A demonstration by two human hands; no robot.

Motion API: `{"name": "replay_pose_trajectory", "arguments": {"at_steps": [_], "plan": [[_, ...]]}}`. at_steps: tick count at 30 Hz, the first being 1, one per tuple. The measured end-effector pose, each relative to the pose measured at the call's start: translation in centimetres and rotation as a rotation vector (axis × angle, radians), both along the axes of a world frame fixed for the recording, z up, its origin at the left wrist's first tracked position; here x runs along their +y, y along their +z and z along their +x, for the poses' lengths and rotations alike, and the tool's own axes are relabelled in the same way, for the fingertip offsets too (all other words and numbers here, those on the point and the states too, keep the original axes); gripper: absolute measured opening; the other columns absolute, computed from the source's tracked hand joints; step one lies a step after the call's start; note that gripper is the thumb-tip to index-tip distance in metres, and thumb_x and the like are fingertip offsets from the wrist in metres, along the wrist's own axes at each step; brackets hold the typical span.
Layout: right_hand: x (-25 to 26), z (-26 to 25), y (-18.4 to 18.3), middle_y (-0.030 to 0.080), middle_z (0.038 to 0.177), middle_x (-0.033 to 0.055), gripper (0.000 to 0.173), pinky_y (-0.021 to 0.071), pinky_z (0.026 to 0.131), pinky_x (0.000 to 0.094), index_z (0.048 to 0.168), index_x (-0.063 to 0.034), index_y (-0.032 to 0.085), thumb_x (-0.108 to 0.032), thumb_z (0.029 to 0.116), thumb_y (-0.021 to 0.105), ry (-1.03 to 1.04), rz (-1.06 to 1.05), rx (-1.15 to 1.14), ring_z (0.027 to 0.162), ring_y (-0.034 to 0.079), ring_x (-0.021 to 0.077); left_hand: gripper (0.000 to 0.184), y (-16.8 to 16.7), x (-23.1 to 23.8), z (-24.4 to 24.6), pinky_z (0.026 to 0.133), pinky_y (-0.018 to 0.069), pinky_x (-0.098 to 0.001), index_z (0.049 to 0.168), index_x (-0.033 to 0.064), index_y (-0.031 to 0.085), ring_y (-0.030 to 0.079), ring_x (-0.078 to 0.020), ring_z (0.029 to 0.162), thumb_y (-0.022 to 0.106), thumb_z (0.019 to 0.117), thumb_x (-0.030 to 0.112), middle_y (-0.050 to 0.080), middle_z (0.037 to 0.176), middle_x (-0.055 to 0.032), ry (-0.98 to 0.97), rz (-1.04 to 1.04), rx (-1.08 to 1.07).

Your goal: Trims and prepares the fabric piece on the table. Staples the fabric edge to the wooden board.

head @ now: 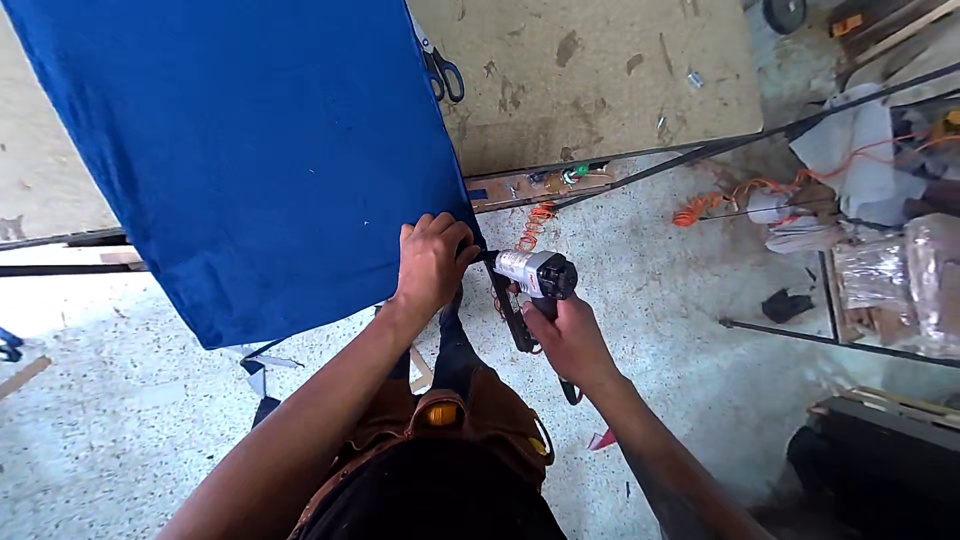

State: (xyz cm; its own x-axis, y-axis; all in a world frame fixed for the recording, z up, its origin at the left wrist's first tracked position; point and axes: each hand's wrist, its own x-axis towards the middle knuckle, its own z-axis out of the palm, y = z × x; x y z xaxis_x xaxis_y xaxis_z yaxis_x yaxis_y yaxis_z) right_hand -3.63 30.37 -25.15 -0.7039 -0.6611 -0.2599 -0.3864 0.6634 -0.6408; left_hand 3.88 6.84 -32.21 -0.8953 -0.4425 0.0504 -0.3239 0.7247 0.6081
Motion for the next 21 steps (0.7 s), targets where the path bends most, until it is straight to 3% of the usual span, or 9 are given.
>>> {"name": "replay_pose_trajectory", "arguments": {"at_steps": [2,7,10,12,15,18,21], "plan": [[-0.6,-0.1,0.2,0.067,0.087,-0.0049,0.025,0.0588,0.061,0.0331,0.123,-0.0180,0.060,-0.026,0.0991,0.060,0.027,0.017,0.023,0.070,0.065,0.0065,0.019,0.0,0.0,0.0,0.083,0.0445,-0.0461,0.097,0.0219,0.071,0.060,-0.0196,0.096,0.069,0.0959,0.041,0.065,0.095,0.0036,-0.003,-0.001,0.011],[-2.1,0.3,1.2,0.065,0.084,-0.0024,0.024,0.0559,0.057,0.0368,0.121,-0.0169,0.060,-0.027,0.0996,0.059,0.100,0.153,0.133,0.066,0.062,0.0107,0.016,0.2,-0.7,0.5,0.087,0.0449,-0.0439,0.099,0.0229,0.073,0.060,-0.0158,0.098,0.068,0.0965,0.038,0.066,0.098,0.0057,-0.029,0.102,0.035],[-3.3,0.8,1.8,0.065,0.087,0.0003,0.022,0.0571,0.058,0.0400,0.119,-0.0156,0.061,-0.024,0.0989,0.060,0.112,0.207,0.147,0.068,0.064,0.0141,0.020,0.6,-1.7,1.8,0.092,0.0503,-0.0410,0.104,0.0232,0.076,0.062,-0.0119,0.103,0.065,0.0999,0.039,0.068,0.104,0.0066,-0.038,0.214,0.103],[-3.6,0.6,2.3,0.067,0.091,-0.0003,0.024,0.0583,0.060,0.0406,0.122,-0.0164,0.060,-0.024,0.0986,0.061,0.112,0.215,0.111,0.071,0.066,0.0135,0.023,1.0,-2.0,3.0,0.092,0.0513,-0.0416,0.108,0.0239,0.077,0.062,-0.0133,0.104,0.066,0.0989,0.042,0.068,0.106,0.0055,-0.025,0.170,0.123],[-2.9,-1.4,3.1,0.067,0.080,-0.0036,0.021,0.0593,0.055,0.0386,0.118,-0.0196,0.061,-0.031,0.1005,0.059,0.046,0.174,-0.084,0.063,0.066,0.0120,0.030,0.9,-1.2,4.2,0.088,0.0477,-0.0441,0.115,0.0269,0.078,0.059,-0.0189,0.102,0.071,0.0939,0.047,0.067,0.109,0.0031,-0.016,0.015,0.087],[-2.0,-5.8,3.5,0.069,0.074,0.0040,0.027,0.0611,0.057,0.0414,0.120,-0.0133,0.060,-0.033,0.1019,0.061,-0.082,0.061,-0.329,0.061,0.068,0.0202,0.020,0.3,-1.0,3.7,0.084,0.0479,-0.0426,0.108,0.0247,0.079,0.061,-0.0192,0.097,0.066,0.0991,0.036,0.069,0.104,0.0024,-0.023,-0.098,0.098],[-2.5,-11.9,2.7,0.068,0.077,0.0099,0.031,0.0615,0.060,0.0448,0.123,-0.0063,0.057,-0.030,0.1025,0.060,-0.137,-0.022,-0.333,0.063,0.068,0.0246,0.020,0.8,-1.4,2.7,0.081,0.0471,-0.0423,0.096,0.0174,0.077,0.063,-0.0193,0.092,0.059,0.1012,0.022,0.069,0.096,0.0001,-0.097,-0.172,0.127]]}}
